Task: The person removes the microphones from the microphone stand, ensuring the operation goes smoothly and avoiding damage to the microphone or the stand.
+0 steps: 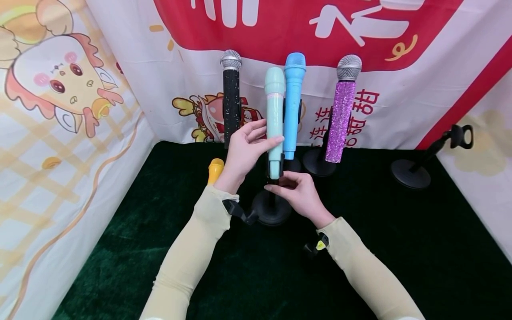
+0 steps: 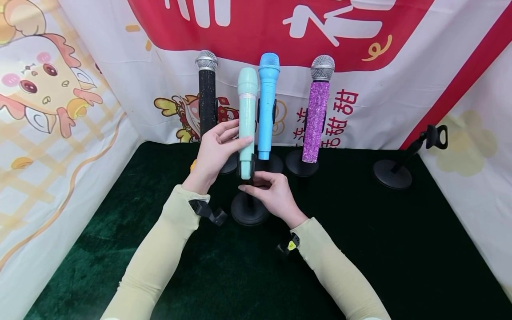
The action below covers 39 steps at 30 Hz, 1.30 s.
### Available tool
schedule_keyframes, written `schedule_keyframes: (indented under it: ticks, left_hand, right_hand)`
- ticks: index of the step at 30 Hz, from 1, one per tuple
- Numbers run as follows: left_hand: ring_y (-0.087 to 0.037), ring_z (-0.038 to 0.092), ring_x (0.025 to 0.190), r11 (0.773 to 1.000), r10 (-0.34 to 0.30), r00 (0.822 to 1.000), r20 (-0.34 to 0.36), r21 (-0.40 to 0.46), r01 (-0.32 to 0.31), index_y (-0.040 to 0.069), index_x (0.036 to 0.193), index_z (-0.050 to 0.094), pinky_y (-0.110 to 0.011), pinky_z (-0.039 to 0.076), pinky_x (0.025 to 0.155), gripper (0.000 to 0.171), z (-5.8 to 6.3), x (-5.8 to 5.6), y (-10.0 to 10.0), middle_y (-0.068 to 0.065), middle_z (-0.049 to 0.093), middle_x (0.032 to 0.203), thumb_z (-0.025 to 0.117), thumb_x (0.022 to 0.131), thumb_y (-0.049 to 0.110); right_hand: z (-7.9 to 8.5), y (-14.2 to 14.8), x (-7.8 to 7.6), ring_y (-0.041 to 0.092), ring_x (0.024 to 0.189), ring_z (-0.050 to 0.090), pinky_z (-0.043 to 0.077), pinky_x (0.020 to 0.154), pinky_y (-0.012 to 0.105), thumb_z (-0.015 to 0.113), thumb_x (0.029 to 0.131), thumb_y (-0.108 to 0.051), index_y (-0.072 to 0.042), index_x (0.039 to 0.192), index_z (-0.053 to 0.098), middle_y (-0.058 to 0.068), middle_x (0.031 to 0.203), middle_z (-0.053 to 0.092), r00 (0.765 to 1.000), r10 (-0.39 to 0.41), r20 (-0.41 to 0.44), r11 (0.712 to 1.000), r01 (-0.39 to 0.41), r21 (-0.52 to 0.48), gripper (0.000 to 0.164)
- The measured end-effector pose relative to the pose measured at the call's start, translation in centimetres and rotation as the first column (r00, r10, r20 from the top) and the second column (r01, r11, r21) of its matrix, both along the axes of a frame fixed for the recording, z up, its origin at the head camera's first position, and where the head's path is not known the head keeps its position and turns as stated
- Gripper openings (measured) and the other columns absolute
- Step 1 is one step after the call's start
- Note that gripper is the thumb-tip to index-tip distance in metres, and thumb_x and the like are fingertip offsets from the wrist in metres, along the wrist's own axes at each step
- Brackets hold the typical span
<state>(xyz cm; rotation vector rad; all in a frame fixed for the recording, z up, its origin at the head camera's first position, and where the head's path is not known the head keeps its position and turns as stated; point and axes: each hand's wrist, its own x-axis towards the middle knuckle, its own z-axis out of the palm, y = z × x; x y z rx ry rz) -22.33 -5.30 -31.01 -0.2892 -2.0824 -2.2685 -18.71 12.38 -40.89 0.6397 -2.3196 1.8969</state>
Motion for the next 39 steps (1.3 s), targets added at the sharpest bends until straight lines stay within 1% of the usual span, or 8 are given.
schedule_keyframes:
  ticks: [7,12,17,21,27,32,35,39]
  left_hand:
    - [-0.022,0.07,0.103,0.998,-0.024,1.0,-0.002,-0.064,0.024,0.013,0.136,0.063,-0.035,0.054,0.094,0.06,0.09,0.64,-0.29,-0.005,0.071,0.119,0.088,0.083,0.02]
    - [-0.023,0.069,0.104,0.996,-0.04,0.999,-0.002,-0.086,0.039,0.015,0.14,0.061,-0.036,0.054,0.095,0.062,0.02,0.64,-0.53,-0.005,0.069,0.121,0.087,0.084,0.021]
    - [-0.022,0.068,0.106,0.991,-0.07,0.997,0.007,-0.111,0.071,0.018,0.146,0.057,-0.036,0.054,0.096,0.07,0.04,0.76,-0.71,-0.004,0.067,0.126,0.088,0.083,0.021]
    - [-0.023,0.068,0.105,0.99,-0.078,0.997,0.007,-0.118,0.078,0.018,0.148,0.055,-0.036,0.054,0.095,0.073,0.1,0.96,-0.64,-0.004,0.067,0.126,0.088,0.083,0.019]
    - [-0.024,0.069,0.103,0.996,-0.037,0.999,-0.018,-0.084,0.035,0.016,0.146,0.057,-0.036,0.054,0.095,0.071,-0.04,1.0,-0.41,-0.004,0.067,0.124,0.088,0.083,0.017]
    - [-0.025,0.068,0.102,0.999,-0.005,0.999,-0.041,-0.053,0.003,0.014,0.145,0.058,-0.036,0.054,0.095,0.067,-0.3,0.91,-0.19,-0.006,0.068,0.124,0.086,0.084,0.014]
    - [-0.026,0.068,0.101,0.999,0.01,0.998,-0.059,-0.043,-0.012,0.012,0.144,0.059,-0.036,0.054,0.095,0.065,-0.38,0.82,-0.02,-0.007,0.068,0.124,0.085,0.085,0.013]
    - [-0.025,0.068,0.105,0.998,0.055,0.996,-0.076,-0.015,-0.057,0.014,0.145,0.059,-0.035,0.054,0.094,0.065,-0.41,0.55,0.08,-0.006,0.068,0.127,0.085,0.085,0.012]
  right_hand:
    - [-0.03,-0.04,0.08,0.021,0.08,0.065,0.058,0.076,0.033,0.082,0.089,-0.024,-0.01,0.098,0.077,0.004,0.089,0.072,1.0,0.003,-0.002,1.0,-0.003,-0.005,0.017]
    - [-0.12,0.04,0.06,0.021,0.08,0.065,0.058,0.075,0.033,0.082,0.09,-0.026,-0.01,0.098,0.076,0.003,0.089,0.072,1.0,0.007,-0.003,1.0,-0.007,-0.003,0.019]
    - [0.01,0.07,0.09,0.022,0.078,0.063,0.056,0.073,0.031,0.081,0.09,-0.021,-0.005,0.1,0.076,0.005,0.089,0.072,1.0,0.003,0.006,1.0,-0.003,0.002,0.019]
    - [0.0,0.07,0.09,0.023,0.076,0.062,0.055,0.072,0.03,0.081,0.09,-0.021,-0.01,0.098,0.077,0.005,0.088,0.071,1.0,0.003,0.002,1.0,-0.003,-0.001,0.014]
    - [-0.16,-0.02,-0.02,0.021,0.08,0.066,0.058,0.076,0.033,0.082,0.09,-0.025,-0.014,0.099,0.077,0.003,0.091,0.073,1.0,0.004,-0.007,1.0,-0.004,-0.005,0.015]
    - [-0.21,-0.06,-0.11,0.022,0.078,0.065,0.057,0.073,0.033,0.082,0.089,-0.027,-0.015,0.096,0.077,0.003,0.089,0.073,1.0,0.0,-0.021,1.0,0.0,-0.002,0.015]
    - [-0.25,-0.07,-0.18,0.022,0.077,0.065,0.057,0.072,0.032,0.082,0.089,-0.027,-0.015,0.096,0.077,0.003,0.088,0.073,1.0,-0.008,-0.022,1.0,0.008,-0.003,0.014]
    - [-0.31,-0.23,-0.31,0.021,0.082,0.068,0.058,0.077,0.032,0.083,0.089,-0.022,-0.012,0.096,0.077,0.003,0.09,0.074,1.0,-0.014,-0.013,1.0,0.014,-0.012,0.014]
